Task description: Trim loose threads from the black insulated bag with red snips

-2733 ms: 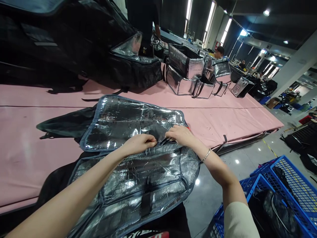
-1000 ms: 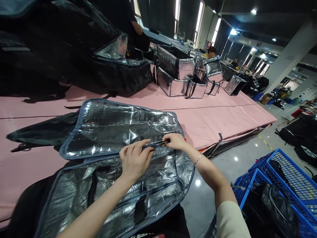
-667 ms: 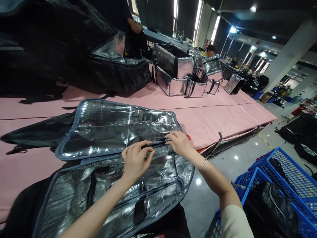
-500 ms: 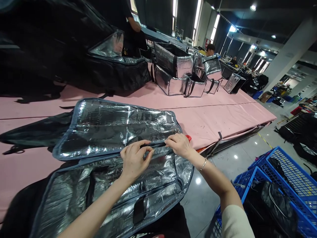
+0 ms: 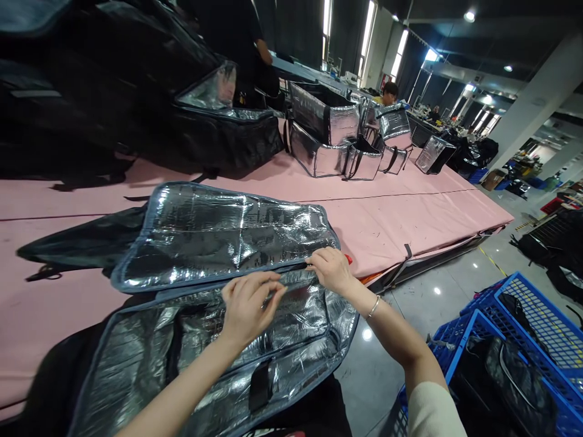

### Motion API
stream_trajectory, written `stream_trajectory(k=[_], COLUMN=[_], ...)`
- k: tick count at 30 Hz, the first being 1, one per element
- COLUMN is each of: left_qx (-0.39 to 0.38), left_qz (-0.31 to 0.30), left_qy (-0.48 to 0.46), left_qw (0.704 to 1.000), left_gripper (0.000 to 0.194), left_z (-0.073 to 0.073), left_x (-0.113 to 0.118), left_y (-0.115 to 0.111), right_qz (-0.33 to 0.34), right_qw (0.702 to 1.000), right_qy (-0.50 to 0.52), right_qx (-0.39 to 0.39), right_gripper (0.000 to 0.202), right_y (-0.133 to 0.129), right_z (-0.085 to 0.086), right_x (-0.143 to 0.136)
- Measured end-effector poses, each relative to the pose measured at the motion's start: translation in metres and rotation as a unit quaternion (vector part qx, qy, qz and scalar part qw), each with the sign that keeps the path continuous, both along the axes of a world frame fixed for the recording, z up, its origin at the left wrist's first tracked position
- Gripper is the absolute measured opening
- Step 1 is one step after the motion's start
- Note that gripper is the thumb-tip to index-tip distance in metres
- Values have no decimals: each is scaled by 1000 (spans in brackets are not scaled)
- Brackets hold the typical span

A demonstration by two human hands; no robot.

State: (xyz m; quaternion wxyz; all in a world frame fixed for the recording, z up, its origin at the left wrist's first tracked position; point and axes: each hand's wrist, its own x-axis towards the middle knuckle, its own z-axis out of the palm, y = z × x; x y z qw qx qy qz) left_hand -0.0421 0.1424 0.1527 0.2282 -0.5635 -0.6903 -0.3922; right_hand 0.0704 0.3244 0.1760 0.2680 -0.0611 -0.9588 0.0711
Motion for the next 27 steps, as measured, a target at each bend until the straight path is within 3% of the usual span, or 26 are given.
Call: stream_trajectory(k=[4,7,9,13,18,24,27], left_qx=[-1,-4,-86,-269,-367,-418,-413], left_qz=[-31,82,144,128,115,100,101], left_qy=[25,15,-20,-92,-156,-202,-207], left_qw=[999,997,986,950,910,880,881], left_gripper=[19,9,19,39,38,36,39], left_z=[-1,3,10,29,47,53,51], left_x=[-4,-25,-42,-69,-90,-103,-101], left_y=[-31,-46,-51,-46,-30,-21,-22], right_qz=[-25,-28,-11,-6,-27,-66,-80], right_qw=[996,992,990,986,976,965,959], right_qy=[39,46,32,-72,-144,-180,-205], right_qx=[-70,-110,-133,-147,-159,-176,-180], right_gripper=[15,23,31,28,38,17,22], right_y=[-6,-18,-28,-46,-43,-39,-41], right_z=[-1,0,3,11,22,25,25], right_x=[5,-1,-12,-40,-61,-64,-68])
